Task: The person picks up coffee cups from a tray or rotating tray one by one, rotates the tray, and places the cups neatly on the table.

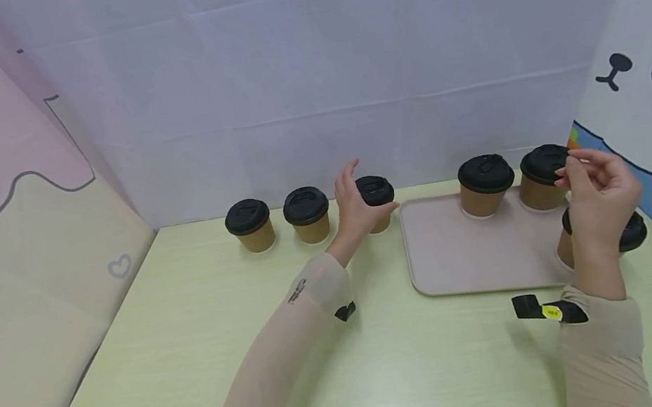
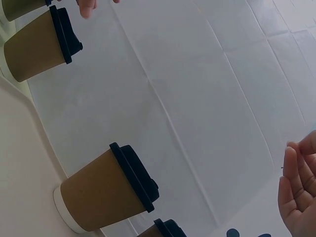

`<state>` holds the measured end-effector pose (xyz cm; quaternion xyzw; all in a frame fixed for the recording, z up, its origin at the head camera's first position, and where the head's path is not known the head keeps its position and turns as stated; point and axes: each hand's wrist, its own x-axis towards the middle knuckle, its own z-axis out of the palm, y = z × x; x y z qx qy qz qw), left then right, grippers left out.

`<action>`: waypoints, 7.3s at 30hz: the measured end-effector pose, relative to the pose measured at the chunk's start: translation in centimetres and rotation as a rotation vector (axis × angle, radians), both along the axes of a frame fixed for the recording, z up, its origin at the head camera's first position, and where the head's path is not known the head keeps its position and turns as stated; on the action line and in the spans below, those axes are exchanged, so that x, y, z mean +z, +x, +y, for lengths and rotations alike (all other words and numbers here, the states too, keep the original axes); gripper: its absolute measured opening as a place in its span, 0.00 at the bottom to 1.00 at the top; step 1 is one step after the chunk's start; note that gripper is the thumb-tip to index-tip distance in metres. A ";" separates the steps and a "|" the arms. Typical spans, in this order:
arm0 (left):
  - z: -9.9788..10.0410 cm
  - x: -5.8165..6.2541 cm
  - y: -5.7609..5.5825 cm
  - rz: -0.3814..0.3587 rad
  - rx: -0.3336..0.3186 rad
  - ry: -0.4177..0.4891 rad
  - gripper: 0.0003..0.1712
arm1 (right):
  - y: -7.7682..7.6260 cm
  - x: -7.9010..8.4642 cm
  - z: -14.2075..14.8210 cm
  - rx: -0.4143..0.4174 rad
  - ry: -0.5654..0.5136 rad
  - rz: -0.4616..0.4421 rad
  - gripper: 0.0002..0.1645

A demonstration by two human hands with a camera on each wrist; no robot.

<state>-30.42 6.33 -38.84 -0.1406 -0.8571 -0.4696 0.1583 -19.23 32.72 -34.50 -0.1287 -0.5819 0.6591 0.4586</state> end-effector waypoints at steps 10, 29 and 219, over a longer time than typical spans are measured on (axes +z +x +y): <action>-1.8 1.5 2.2 0.130 0.034 0.158 0.53 | 0.0 0.1 -0.3 0.000 0.019 0.027 0.05; -6.4 2.0 7.2 0.220 0.050 0.300 0.49 | -0.1 -0.1 -0.6 0.028 0.046 0.018 0.06; -18.6 3.8 8.7 -0.207 0.059 0.396 0.09 | 4.1 -9.4 9.8 0.344 0.426 -0.243 0.49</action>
